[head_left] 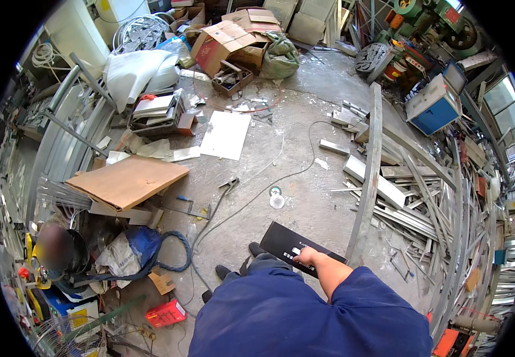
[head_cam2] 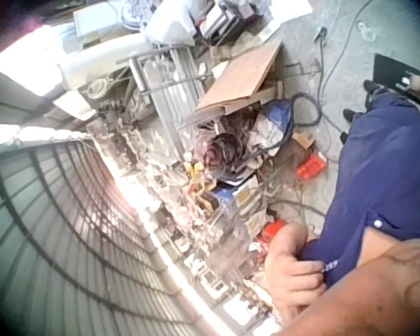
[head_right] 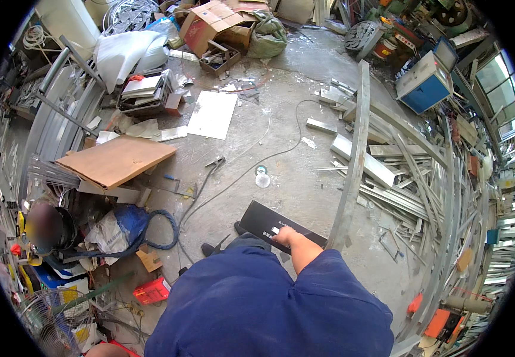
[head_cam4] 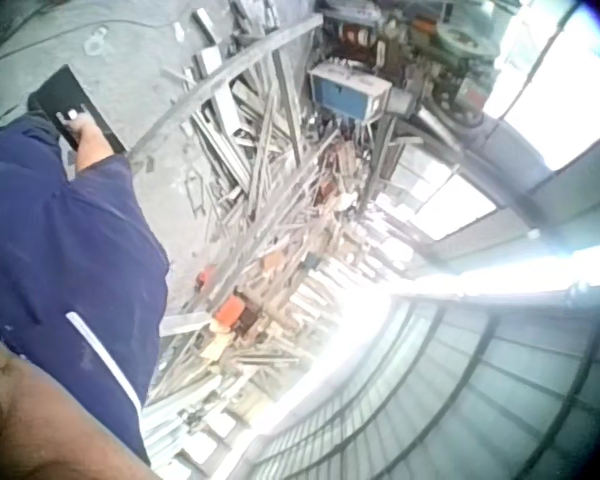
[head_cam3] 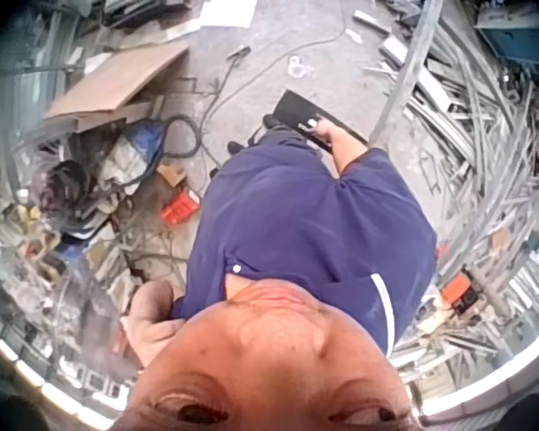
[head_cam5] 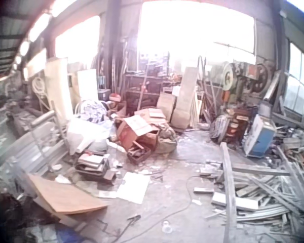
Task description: The person packs a black rectangular object into a cardboard box, places a foam insert on top, and closes the box. They then write on the box with a marker and move it to a pile of other boxes and materials.
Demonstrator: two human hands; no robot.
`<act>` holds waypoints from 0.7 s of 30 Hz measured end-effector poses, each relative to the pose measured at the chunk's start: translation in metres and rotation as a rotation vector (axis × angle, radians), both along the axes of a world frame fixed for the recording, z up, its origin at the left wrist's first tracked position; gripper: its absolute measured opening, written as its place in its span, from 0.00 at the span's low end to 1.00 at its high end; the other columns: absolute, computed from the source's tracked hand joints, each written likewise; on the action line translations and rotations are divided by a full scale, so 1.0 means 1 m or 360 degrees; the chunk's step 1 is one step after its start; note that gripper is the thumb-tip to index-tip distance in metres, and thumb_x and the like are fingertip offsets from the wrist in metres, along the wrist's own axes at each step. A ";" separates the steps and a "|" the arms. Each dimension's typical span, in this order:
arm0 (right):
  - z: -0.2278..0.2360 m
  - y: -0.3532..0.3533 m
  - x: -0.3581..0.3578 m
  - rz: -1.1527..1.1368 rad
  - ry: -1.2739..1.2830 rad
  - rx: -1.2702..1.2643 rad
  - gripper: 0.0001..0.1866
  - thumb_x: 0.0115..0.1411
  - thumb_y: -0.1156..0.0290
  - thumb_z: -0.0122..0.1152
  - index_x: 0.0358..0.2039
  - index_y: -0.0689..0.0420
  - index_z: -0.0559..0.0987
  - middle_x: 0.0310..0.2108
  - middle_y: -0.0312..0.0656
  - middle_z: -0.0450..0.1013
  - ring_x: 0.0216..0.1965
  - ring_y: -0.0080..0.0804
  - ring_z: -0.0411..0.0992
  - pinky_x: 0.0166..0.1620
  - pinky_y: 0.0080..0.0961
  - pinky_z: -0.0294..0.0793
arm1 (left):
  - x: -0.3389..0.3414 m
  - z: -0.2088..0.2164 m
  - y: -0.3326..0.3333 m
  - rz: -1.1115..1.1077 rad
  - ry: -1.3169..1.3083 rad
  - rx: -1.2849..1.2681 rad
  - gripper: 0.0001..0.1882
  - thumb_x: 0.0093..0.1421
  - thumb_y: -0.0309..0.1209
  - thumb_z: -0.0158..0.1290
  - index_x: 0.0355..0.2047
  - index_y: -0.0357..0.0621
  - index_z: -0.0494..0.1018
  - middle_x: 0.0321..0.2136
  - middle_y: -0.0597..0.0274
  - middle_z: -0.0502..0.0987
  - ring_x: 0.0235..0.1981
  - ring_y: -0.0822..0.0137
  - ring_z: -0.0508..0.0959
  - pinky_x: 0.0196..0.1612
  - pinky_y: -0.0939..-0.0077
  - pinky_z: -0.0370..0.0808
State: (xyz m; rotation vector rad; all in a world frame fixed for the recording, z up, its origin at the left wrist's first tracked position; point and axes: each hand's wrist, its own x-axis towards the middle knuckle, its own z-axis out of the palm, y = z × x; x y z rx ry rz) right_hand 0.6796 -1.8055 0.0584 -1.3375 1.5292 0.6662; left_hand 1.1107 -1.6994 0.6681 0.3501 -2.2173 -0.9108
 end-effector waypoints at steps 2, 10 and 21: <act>-0.007 0.001 -0.005 0.0013 0.0001 -0.0035 0.36 0.53 0.40 0.63 0.46 0.63 0.82 0.49 0.55 0.76 0.52 0.46 0.75 0.55 0.34 0.72 | -0.005 0.002 -0.002 0.0045 -0.0027 0.0075 0.08 0.63 0.31 0.43 0.42 0.59 0.65 0.23 0.52 0.76 0.19 0.63 0.74 0.31 0.62 0.77; -0.018 0.000 -0.013 -0.0107 0.0082 -0.0116 0.25 0.52 0.44 0.65 0.37 0.53 0.86 0.40 0.50 0.81 0.45 0.42 0.78 0.50 0.35 0.75 | -0.016 -0.010 -0.015 -0.0027 0.0077 0.0128 0.08 0.62 0.31 0.42 0.41 0.60 0.65 0.22 0.54 0.75 0.18 0.63 0.72 0.29 0.64 0.75; -0.025 0.016 -0.029 -0.0123 0.0055 -0.0089 0.36 0.52 0.36 0.63 0.41 0.61 0.84 0.46 0.55 0.78 0.49 0.47 0.77 0.53 0.37 0.74 | -0.019 -0.019 -0.050 -0.0347 0.0233 -0.0088 0.06 0.65 0.34 0.41 0.36 0.57 0.69 0.24 0.52 0.74 0.20 0.61 0.73 0.28 0.65 0.75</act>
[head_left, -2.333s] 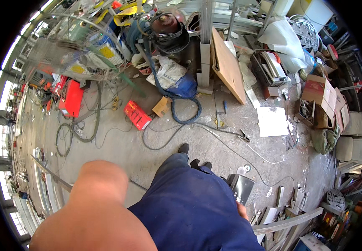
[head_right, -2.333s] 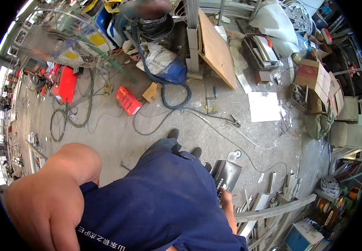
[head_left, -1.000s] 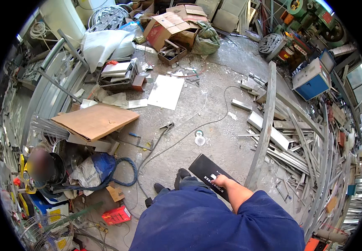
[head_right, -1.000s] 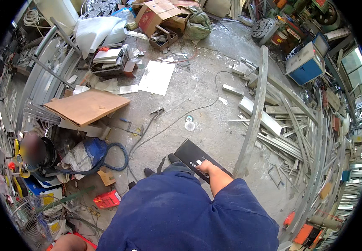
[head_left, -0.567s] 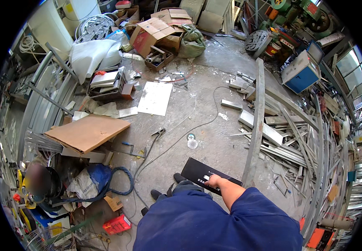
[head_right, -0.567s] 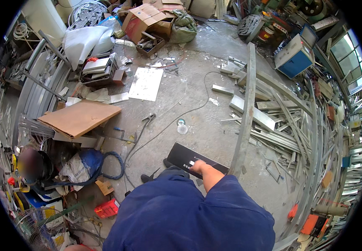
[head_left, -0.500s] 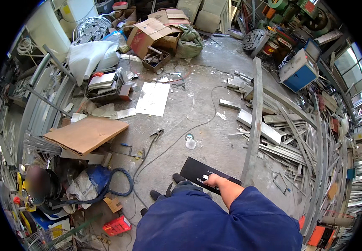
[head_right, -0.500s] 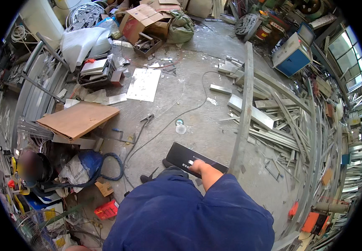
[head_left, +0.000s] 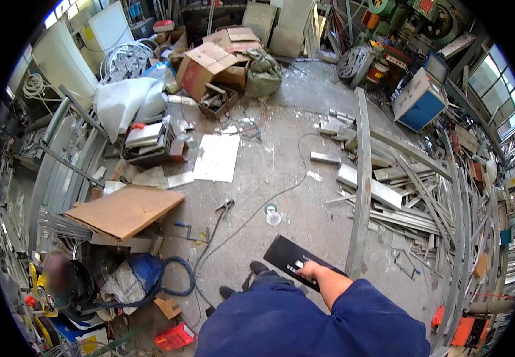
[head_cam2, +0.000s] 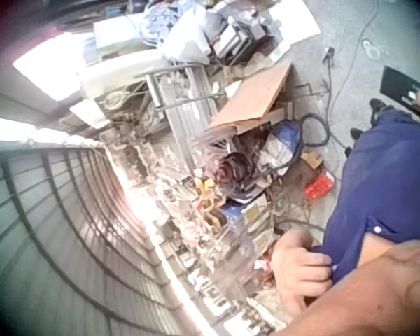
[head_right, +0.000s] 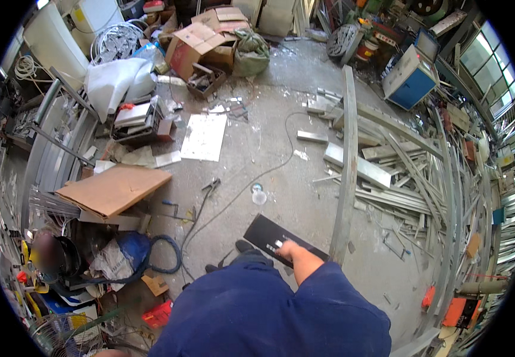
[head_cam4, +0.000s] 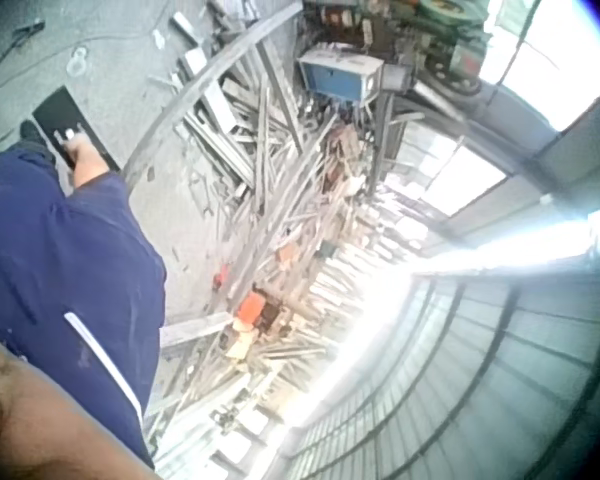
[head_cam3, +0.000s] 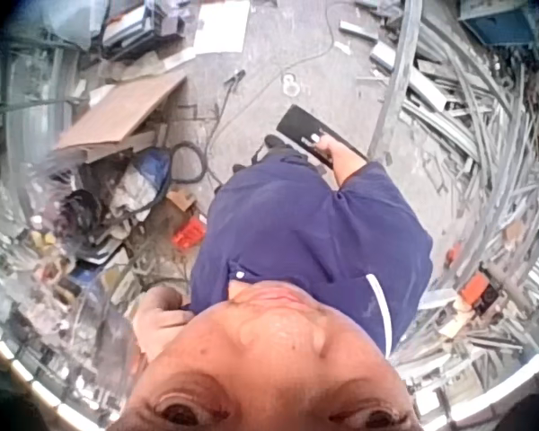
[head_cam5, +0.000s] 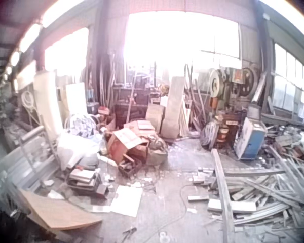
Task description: The person packs a black rectangular object into a cardboard box, places a foam insert on top, and closes the box. They then write on the box with a marker and move it to a pile of other boxes and materials.
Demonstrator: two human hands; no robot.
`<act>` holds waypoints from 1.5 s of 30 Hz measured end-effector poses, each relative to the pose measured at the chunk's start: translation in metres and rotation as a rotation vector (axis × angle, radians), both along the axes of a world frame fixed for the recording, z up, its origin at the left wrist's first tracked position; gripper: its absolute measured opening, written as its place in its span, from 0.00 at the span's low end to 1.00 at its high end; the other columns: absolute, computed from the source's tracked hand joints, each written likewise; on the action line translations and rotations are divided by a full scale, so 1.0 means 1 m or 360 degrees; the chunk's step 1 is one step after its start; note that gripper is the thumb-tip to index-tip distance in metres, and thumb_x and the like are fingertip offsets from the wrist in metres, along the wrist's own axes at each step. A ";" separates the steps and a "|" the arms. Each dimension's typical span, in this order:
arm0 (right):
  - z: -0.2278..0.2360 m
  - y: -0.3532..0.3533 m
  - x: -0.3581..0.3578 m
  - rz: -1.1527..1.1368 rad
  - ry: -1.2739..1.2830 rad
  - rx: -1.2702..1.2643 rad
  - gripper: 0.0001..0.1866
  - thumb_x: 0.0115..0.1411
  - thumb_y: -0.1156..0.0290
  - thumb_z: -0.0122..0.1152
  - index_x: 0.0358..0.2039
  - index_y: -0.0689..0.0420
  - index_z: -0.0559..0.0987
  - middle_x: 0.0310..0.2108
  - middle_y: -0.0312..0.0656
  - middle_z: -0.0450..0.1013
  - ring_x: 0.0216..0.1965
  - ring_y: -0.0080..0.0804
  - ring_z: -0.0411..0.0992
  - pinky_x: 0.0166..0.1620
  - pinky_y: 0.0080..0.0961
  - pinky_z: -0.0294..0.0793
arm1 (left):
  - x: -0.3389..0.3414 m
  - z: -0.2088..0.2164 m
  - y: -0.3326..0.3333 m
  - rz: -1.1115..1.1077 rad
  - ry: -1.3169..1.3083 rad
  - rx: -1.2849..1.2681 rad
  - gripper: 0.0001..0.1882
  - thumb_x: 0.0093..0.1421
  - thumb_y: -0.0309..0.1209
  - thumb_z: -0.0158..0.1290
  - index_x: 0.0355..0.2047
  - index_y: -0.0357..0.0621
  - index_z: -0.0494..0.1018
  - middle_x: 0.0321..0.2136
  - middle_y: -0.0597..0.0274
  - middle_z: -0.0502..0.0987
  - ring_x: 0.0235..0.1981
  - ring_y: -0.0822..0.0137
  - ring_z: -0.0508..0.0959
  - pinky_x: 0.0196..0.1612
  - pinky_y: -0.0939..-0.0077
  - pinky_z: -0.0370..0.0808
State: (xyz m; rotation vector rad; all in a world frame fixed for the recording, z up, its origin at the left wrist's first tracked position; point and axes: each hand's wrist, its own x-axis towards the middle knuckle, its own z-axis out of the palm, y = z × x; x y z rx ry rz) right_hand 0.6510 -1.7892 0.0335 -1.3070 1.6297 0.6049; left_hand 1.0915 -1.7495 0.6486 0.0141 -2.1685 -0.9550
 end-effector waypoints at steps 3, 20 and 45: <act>-0.004 0.004 -0.003 0.0007 0.0003 0.0038 0.36 0.53 0.36 0.62 0.43 0.60 0.84 0.46 0.55 0.78 0.50 0.47 0.76 0.54 0.35 0.73 | 0.001 0.002 -0.005 -0.0076 -0.0022 -0.0013 0.06 0.64 0.32 0.42 0.32 0.54 0.70 0.23 0.56 0.74 0.20 0.63 0.73 0.29 0.66 0.76; -0.003 -0.008 0.007 -0.0104 -0.0026 0.0224 0.36 0.53 0.43 0.68 0.49 0.64 0.81 0.49 0.51 0.78 0.48 0.40 0.77 0.51 0.33 0.75 | 0.077 -0.108 0.040 0.2060 0.0220 0.0877 0.14 0.50 0.14 0.52 0.14 0.42 0.64 0.20 0.56 0.75 0.25 0.67 0.77 0.31 0.74 0.75; 0.056 -0.050 0.050 -0.0129 -0.0052 0.0254 0.37 0.59 0.53 0.66 0.59 0.71 0.70 0.53 0.56 0.74 0.52 0.47 0.75 0.52 0.40 0.75 | 0.087 -0.502 0.365 0.2383 -0.0796 0.3312 0.24 0.62 0.42 0.58 0.47 0.32 0.78 0.35 0.53 0.83 0.29 0.65 0.82 0.37 0.66 0.78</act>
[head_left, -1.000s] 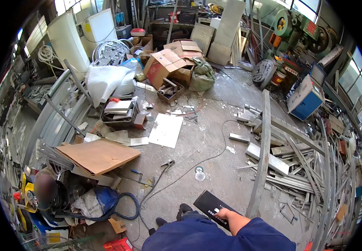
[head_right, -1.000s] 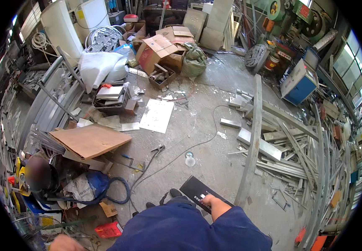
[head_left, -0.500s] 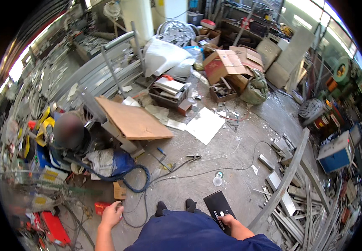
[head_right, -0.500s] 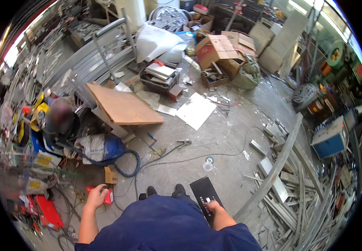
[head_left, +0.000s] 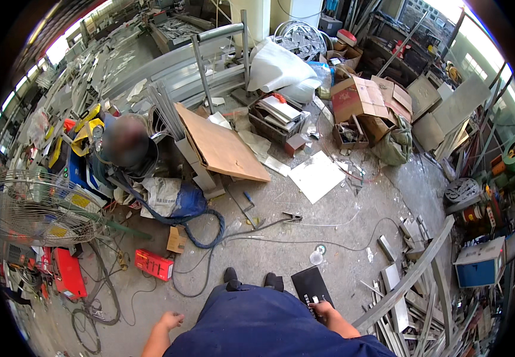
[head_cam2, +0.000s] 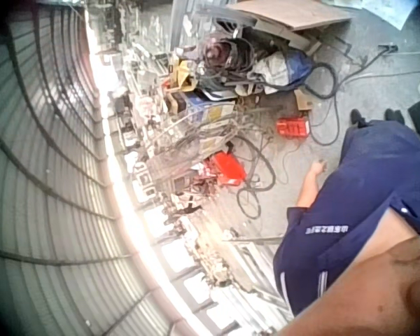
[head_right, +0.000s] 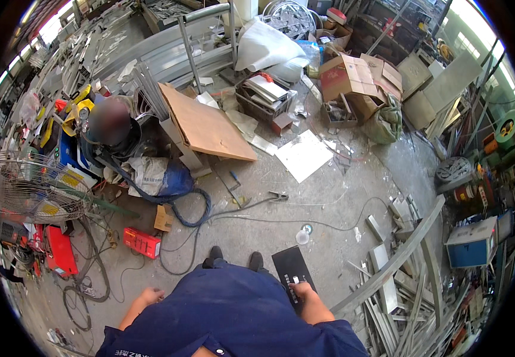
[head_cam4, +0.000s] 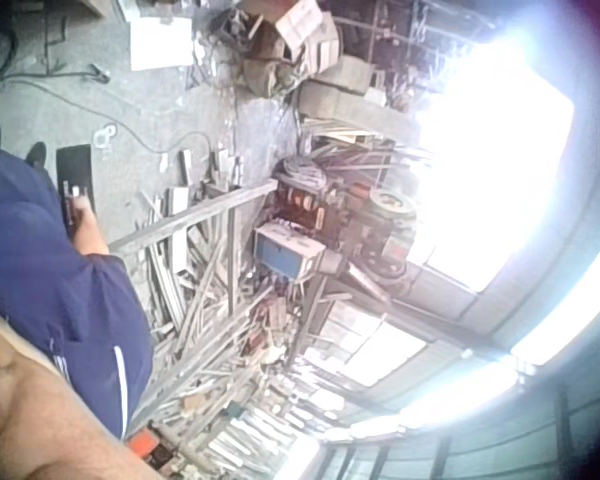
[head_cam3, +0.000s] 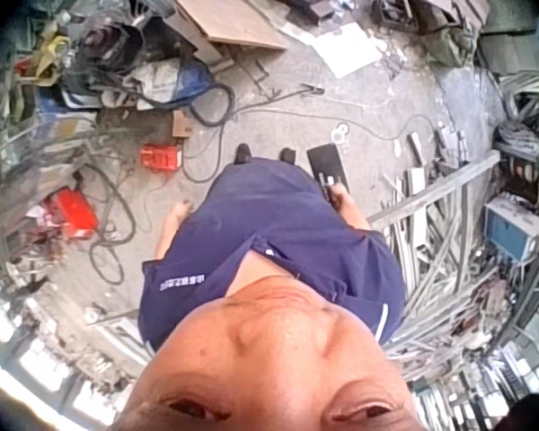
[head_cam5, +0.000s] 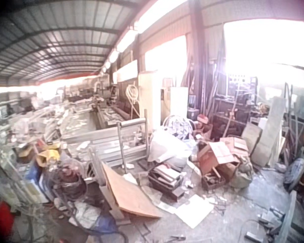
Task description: The person packs a black rectangular object into a cardboard box, places a foam insert on top, and closes the box. They then write on the box with a marker and move it to a pile of other boxes and materials.
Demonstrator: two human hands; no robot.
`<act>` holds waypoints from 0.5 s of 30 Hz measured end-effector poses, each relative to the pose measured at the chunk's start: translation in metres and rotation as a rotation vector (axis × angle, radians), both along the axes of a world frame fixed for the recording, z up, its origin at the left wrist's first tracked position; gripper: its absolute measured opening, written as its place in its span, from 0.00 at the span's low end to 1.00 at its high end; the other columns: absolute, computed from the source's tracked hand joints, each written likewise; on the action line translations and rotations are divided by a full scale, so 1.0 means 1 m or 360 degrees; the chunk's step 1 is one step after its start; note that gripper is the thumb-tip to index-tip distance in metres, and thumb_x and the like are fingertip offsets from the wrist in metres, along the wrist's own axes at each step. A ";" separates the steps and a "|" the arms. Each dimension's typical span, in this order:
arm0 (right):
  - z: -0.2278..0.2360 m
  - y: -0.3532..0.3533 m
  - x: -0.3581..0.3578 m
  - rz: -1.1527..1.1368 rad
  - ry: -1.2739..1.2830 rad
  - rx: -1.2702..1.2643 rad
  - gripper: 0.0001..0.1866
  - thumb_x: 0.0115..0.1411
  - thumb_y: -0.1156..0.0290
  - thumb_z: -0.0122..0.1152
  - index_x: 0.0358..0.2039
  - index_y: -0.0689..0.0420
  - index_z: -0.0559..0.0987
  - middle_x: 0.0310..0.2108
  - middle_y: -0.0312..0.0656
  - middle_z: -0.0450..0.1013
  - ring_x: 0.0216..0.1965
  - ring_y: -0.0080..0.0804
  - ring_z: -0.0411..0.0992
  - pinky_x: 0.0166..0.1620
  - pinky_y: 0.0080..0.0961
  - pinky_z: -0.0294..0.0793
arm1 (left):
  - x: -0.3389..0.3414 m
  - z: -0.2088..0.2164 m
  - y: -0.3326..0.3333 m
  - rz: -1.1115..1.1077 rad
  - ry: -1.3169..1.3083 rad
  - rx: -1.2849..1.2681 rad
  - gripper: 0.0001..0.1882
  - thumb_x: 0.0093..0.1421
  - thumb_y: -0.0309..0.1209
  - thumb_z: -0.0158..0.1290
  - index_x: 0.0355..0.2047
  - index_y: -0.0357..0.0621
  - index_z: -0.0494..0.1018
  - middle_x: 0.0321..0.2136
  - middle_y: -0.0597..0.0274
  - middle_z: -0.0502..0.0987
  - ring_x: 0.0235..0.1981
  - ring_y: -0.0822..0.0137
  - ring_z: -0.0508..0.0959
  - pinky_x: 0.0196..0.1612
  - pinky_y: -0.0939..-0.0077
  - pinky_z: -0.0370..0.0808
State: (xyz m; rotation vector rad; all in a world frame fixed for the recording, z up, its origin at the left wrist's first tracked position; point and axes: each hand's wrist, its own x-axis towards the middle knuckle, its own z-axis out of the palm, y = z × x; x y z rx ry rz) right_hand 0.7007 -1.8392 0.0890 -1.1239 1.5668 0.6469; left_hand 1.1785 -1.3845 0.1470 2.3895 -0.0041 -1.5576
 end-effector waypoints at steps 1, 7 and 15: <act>-0.002 0.001 -0.001 -0.0020 -0.0017 0.0035 0.38 0.59 0.53 0.66 0.59 0.70 0.70 0.54 0.56 0.74 0.52 0.47 0.75 0.52 0.40 0.75 | -0.005 0.002 0.003 0.0065 0.0002 -0.0003 0.23 0.62 0.41 0.58 0.47 0.32 0.78 0.35 0.53 0.83 0.29 0.64 0.82 0.37 0.67 0.78; -0.011 0.007 -0.006 -0.0024 -0.0012 -0.0056 0.34 0.59 0.51 0.66 0.56 0.66 0.75 0.47 0.50 0.78 0.46 0.43 0.77 0.49 0.42 0.75 | -0.004 -0.003 0.003 0.0141 -0.0042 -0.0088 0.20 0.63 0.37 0.57 0.45 0.30 0.78 0.34 0.52 0.82 0.29 0.63 0.81 0.35 0.68 0.77; 0.008 0.013 0.003 -0.0025 -0.0004 -0.0054 0.31 0.59 0.56 0.67 0.53 0.70 0.75 0.43 0.51 0.78 0.40 0.39 0.77 0.41 0.38 0.75 | 0.011 -0.004 -0.024 0.0197 -0.0108 -0.0272 0.20 0.62 0.36 0.57 0.46 0.29 0.77 0.34 0.52 0.82 0.30 0.64 0.80 0.34 0.69 0.77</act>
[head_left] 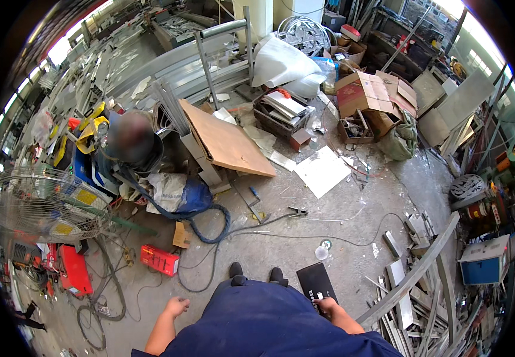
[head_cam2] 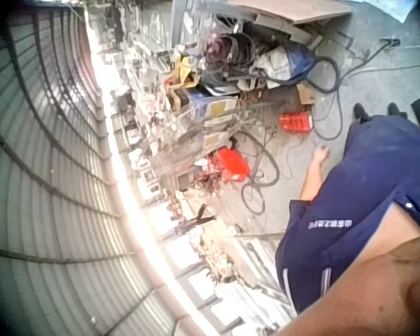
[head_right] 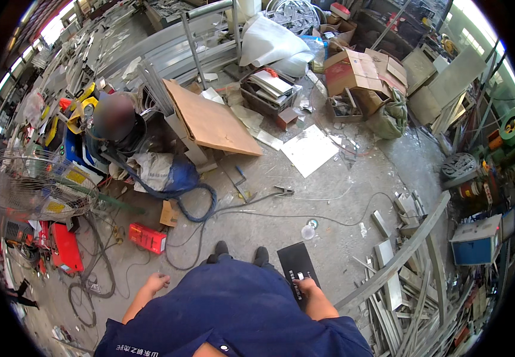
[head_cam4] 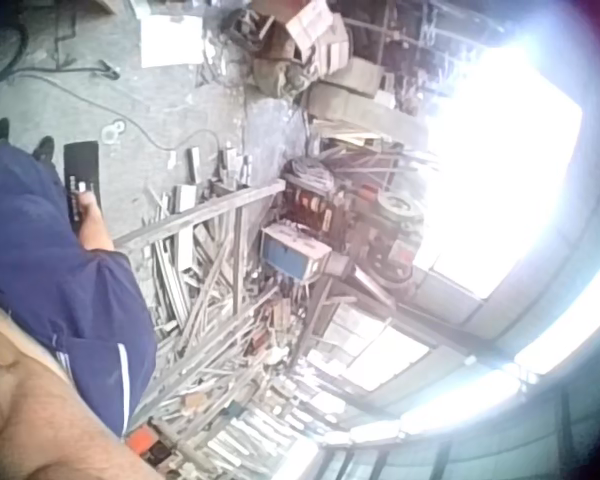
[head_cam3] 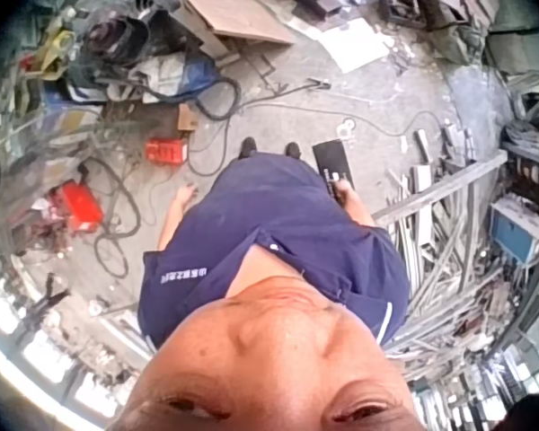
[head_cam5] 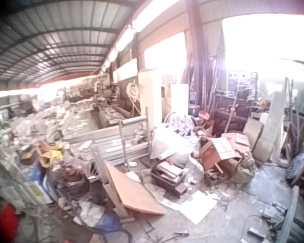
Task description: The person packs a black rectangular object into a cardboard box, places a foam insert on top, and closes the box. They then write on the box with a marker and move it to a pile of other boxes and materials.
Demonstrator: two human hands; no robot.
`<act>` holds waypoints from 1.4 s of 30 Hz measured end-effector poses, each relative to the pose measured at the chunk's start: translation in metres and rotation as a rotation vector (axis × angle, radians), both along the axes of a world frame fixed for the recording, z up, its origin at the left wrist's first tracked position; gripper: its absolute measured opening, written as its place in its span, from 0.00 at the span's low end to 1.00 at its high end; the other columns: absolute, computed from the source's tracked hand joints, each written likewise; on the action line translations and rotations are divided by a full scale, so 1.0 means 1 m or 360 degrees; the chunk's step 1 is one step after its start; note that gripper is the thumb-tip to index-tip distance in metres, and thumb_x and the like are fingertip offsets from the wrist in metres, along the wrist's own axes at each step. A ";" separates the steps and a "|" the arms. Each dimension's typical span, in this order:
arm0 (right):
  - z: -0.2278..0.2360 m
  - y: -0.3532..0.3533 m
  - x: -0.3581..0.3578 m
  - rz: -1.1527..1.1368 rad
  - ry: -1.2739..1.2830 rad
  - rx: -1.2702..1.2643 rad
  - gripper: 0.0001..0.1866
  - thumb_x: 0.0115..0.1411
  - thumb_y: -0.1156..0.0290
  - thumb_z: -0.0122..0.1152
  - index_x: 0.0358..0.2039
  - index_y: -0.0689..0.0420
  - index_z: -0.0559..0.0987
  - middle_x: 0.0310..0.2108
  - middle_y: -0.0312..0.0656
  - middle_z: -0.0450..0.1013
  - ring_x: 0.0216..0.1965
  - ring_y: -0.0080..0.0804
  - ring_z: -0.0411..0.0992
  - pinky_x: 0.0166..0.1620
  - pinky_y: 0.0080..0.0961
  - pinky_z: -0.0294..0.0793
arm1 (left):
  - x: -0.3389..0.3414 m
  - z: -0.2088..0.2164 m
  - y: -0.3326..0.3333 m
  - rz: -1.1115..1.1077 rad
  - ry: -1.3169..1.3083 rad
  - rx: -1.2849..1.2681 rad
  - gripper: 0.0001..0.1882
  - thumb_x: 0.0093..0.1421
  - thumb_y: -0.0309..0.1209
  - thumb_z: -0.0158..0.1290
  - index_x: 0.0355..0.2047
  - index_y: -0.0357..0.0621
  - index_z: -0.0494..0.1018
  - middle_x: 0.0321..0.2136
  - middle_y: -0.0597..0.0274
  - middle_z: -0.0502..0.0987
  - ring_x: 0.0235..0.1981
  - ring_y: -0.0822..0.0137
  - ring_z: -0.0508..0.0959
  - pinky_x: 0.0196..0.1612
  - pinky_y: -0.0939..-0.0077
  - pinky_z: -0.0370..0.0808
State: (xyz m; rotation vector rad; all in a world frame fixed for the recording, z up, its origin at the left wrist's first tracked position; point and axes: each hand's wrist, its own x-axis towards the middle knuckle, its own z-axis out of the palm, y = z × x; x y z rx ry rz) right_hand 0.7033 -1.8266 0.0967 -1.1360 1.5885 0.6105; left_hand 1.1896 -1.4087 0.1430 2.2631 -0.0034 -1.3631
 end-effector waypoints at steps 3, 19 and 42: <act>-0.007 0.006 -0.009 -0.0125 -0.0104 0.0020 0.30 0.59 0.59 0.67 0.52 0.72 0.75 0.43 0.52 0.78 0.39 0.40 0.77 0.40 0.37 0.76 | 0.002 0.005 -0.008 -0.0020 0.0006 0.0010 0.20 0.62 0.36 0.58 0.45 0.29 0.76 0.34 0.51 0.82 0.30 0.64 0.80 0.34 0.69 0.78; -0.081 0.015 -0.050 -0.0224 -0.0121 0.0078 0.31 0.57 0.52 0.67 0.45 0.71 0.79 0.37 0.52 0.79 0.37 0.40 0.78 0.39 0.38 0.75 | 0.006 0.015 -0.033 -0.0192 0.0009 0.0102 0.19 0.62 0.38 0.57 0.41 0.30 0.79 0.31 0.54 0.82 0.27 0.65 0.80 0.32 0.68 0.76; -0.059 -0.100 -0.089 -0.1109 0.0101 0.0134 0.23 0.62 0.55 0.64 0.43 0.66 0.81 0.38 0.46 0.78 0.40 0.39 0.74 0.44 0.42 0.71 | 0.038 -0.032 -0.240 -0.0199 0.0262 0.0321 0.20 0.64 0.40 0.55 0.40 0.31 0.77 0.33 0.51 0.82 0.29 0.61 0.83 0.31 0.67 0.77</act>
